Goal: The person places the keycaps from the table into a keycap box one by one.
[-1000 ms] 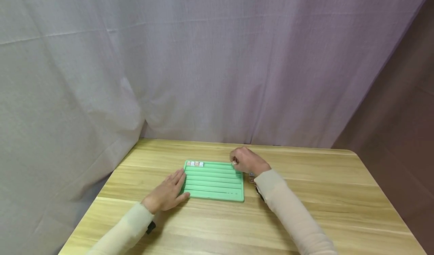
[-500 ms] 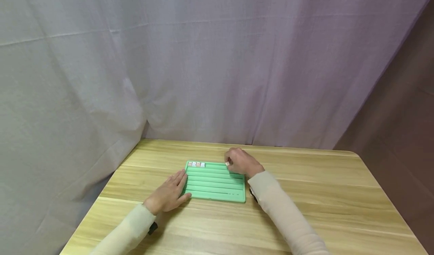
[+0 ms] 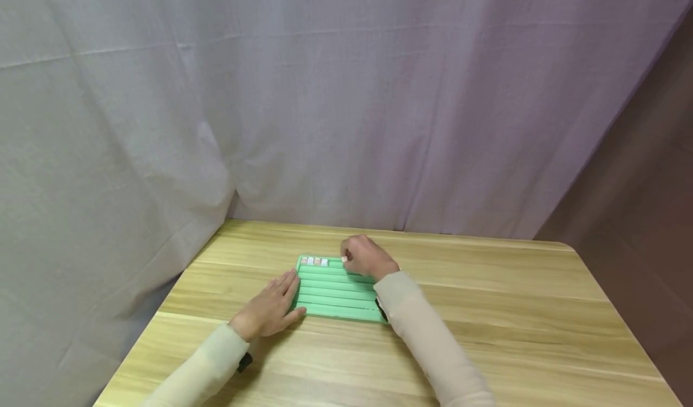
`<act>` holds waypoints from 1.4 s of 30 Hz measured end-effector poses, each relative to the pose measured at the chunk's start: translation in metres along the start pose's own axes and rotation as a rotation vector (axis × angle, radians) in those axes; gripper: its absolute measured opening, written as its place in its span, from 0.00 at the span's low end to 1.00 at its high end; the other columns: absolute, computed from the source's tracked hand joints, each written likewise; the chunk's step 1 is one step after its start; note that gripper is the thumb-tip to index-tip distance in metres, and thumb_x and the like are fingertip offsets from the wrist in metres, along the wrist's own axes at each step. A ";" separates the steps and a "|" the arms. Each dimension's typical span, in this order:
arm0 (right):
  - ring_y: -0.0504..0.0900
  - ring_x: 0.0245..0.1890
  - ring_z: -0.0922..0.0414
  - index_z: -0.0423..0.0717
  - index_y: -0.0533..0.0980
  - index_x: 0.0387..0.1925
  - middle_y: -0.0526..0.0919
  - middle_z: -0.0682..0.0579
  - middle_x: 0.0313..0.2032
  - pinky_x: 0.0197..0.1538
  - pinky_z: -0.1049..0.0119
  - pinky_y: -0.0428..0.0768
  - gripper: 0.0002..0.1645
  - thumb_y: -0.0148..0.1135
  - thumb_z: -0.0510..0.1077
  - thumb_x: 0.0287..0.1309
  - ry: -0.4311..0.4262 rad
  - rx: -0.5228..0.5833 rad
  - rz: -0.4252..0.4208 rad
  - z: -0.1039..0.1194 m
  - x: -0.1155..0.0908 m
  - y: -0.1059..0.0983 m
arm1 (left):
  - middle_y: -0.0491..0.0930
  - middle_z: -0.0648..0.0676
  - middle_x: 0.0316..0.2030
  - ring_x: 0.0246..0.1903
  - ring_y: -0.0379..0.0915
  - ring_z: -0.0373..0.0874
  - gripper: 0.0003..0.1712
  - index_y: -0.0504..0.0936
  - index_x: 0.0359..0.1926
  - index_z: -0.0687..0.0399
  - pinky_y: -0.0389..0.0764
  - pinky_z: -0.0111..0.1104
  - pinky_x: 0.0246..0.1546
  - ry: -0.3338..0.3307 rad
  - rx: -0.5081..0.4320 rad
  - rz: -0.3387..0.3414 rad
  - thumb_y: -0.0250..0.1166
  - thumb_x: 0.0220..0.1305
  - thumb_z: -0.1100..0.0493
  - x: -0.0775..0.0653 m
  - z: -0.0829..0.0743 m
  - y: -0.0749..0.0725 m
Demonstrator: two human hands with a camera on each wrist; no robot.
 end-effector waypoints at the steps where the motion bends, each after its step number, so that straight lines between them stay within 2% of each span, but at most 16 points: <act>1: 0.86 0.40 0.59 0.43 0.86 0.38 0.90 0.50 0.40 0.44 0.64 0.88 0.05 0.68 0.32 0.63 0.005 -0.003 -0.003 0.001 0.002 0.001 | 0.54 0.68 0.82 0.82 0.52 0.61 0.46 0.57 0.80 0.72 0.62 0.50 0.82 0.000 0.002 -0.002 0.51 0.81 0.38 0.000 0.000 0.000; 6: 0.84 0.39 0.59 0.46 0.86 0.36 0.89 0.51 0.38 0.44 0.62 0.87 0.05 0.70 0.33 0.62 0.032 -0.015 -0.008 0.005 0.012 0.009 | 0.53 0.67 0.82 0.83 0.52 0.60 0.47 0.57 0.80 0.71 0.61 0.49 0.83 -0.014 0.002 0.007 0.52 0.81 0.37 0.001 0.001 0.000; 13: 0.84 0.38 0.60 0.44 0.87 0.39 0.90 0.50 0.39 0.43 0.63 0.87 0.06 0.71 0.33 0.62 0.083 -0.013 -0.019 0.006 0.018 0.016 | 0.55 0.68 0.82 0.82 0.53 0.60 0.46 0.58 0.80 0.72 0.63 0.50 0.82 0.000 0.017 -0.005 0.52 0.81 0.38 0.000 0.000 -0.002; 20: 0.81 0.35 0.61 0.44 0.87 0.37 0.89 0.51 0.37 0.40 0.63 0.85 0.05 0.70 0.32 0.62 0.095 -0.012 -0.026 0.010 0.022 0.020 | 0.56 0.69 0.81 0.82 0.54 0.60 0.46 0.58 0.79 0.72 0.64 0.50 0.81 0.003 0.032 -0.008 0.52 0.81 0.38 0.000 0.000 -0.005; 42: 0.80 0.36 0.61 0.47 0.87 0.36 0.88 0.53 0.37 0.41 0.65 0.85 0.04 0.72 0.36 0.63 0.118 -0.072 0.008 0.010 0.030 0.027 | 0.57 0.69 0.81 0.81 0.55 0.61 0.45 0.60 0.79 0.72 0.64 0.50 0.81 -0.009 0.011 -0.003 0.54 0.80 0.39 0.000 -0.001 -0.007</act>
Point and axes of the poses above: each hand's wrist, its own x-axis towards the middle knuckle, its own y-axis out of the palm, z = x × y, the point moved 7 cm from there along x, towards the middle knuckle
